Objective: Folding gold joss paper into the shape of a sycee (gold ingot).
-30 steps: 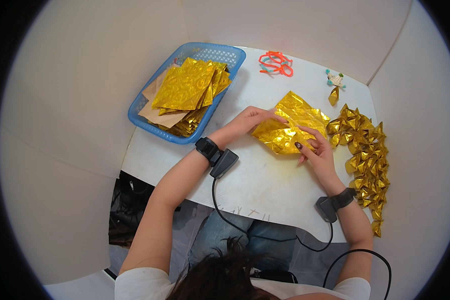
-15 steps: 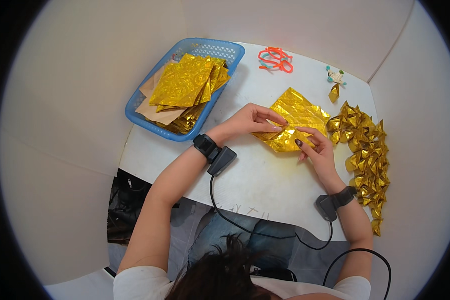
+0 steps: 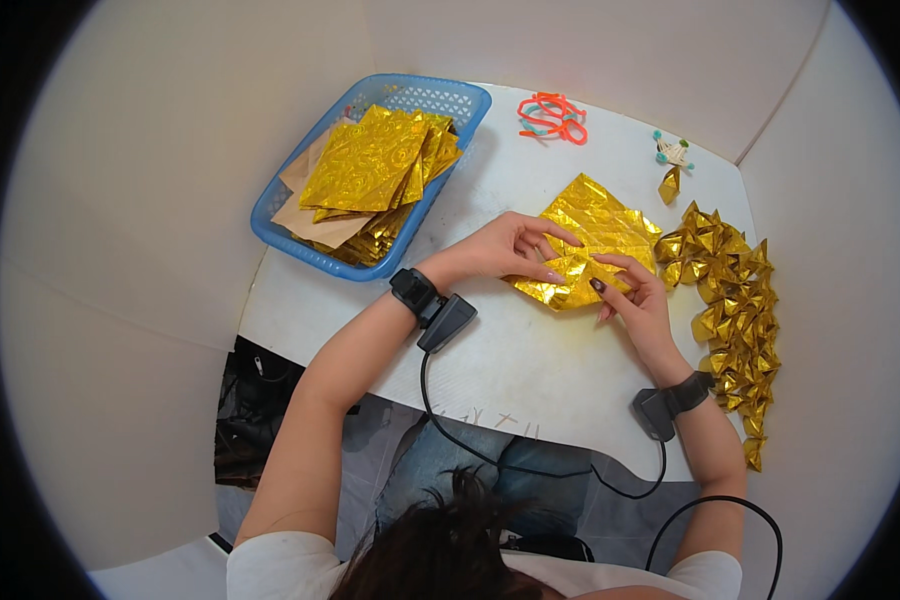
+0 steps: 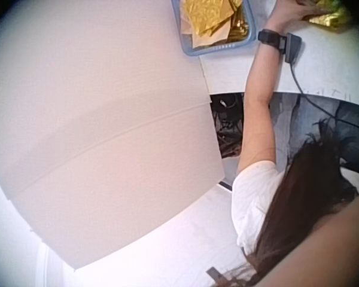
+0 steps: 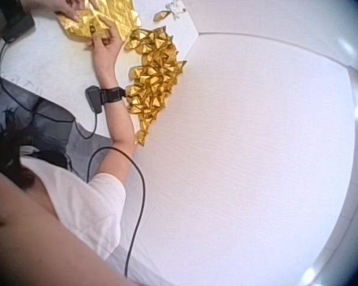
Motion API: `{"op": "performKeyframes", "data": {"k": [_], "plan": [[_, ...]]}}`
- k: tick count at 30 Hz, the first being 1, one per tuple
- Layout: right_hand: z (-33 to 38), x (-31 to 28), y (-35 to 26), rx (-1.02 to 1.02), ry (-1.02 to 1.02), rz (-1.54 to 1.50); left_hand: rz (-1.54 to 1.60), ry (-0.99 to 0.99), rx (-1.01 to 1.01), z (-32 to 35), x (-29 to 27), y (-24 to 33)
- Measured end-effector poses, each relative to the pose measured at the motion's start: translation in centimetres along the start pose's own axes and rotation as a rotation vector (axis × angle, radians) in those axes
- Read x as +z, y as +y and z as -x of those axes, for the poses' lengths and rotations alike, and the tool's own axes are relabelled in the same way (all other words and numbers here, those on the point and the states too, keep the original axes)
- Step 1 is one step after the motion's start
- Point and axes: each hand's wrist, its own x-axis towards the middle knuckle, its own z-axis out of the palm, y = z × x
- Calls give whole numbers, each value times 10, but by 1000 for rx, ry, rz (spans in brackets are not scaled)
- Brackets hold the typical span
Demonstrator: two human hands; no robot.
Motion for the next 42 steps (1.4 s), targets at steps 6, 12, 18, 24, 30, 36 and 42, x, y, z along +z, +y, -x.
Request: {"op": "performKeyframes", "data": {"k": [6,12,18,24,30,36,42], "plan": [[-1,-1,-1,-2,-5,14,12,-36,-60,-2,-2,-2],[-1,-1,0,0,-1,17,29,-59,-13,-4,-2,-8],[-2,-1,1,10,-14,41,-33,-25,-6,-5,-2,-12],[-2,-3,3,7,-34,37,-38,-33,-16,-5,-2,-10],[-1,0,1,-15,-50,30,-54,18,32,-6,-1,-14],[-2,-3,12,37,-28,64,-21,22,43,-6,0,-12],[-1,-6,14,6,58,21,28,-35,38,-3,-3,-8]]}}
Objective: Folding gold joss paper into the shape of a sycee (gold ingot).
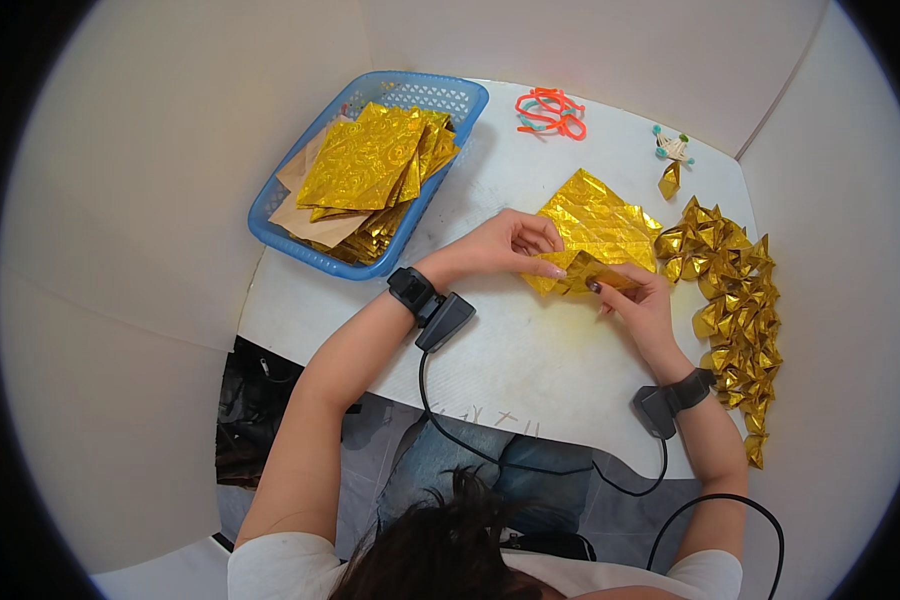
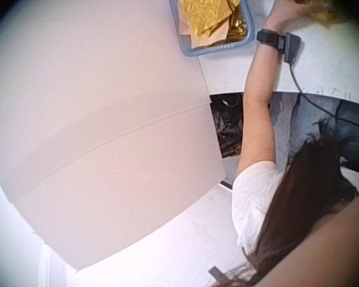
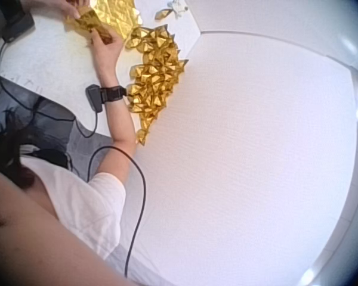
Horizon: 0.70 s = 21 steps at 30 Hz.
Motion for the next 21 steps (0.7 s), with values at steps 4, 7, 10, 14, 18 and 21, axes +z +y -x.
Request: {"op": "performKeyframes", "data": {"k": [4,7,10,14,18,21], "plan": [[-3,-5,3,-75,38,-36,1,-10,24,0,3,4],[-4,-5,3,-142,61,-53,-44,6,38,1,3,8],[-5,-7,5,-201,69,105,-66,1,133,-3,1,0],[-4,-9,6,-226,25,108,-137,42,228,-4,1,2],[-2,-3,-1,-152,-79,35,-64,132,217,-3,-2,-5],[-1,-3,-7,-49,-100,-34,-3,168,168,-2,-3,-4]]}}
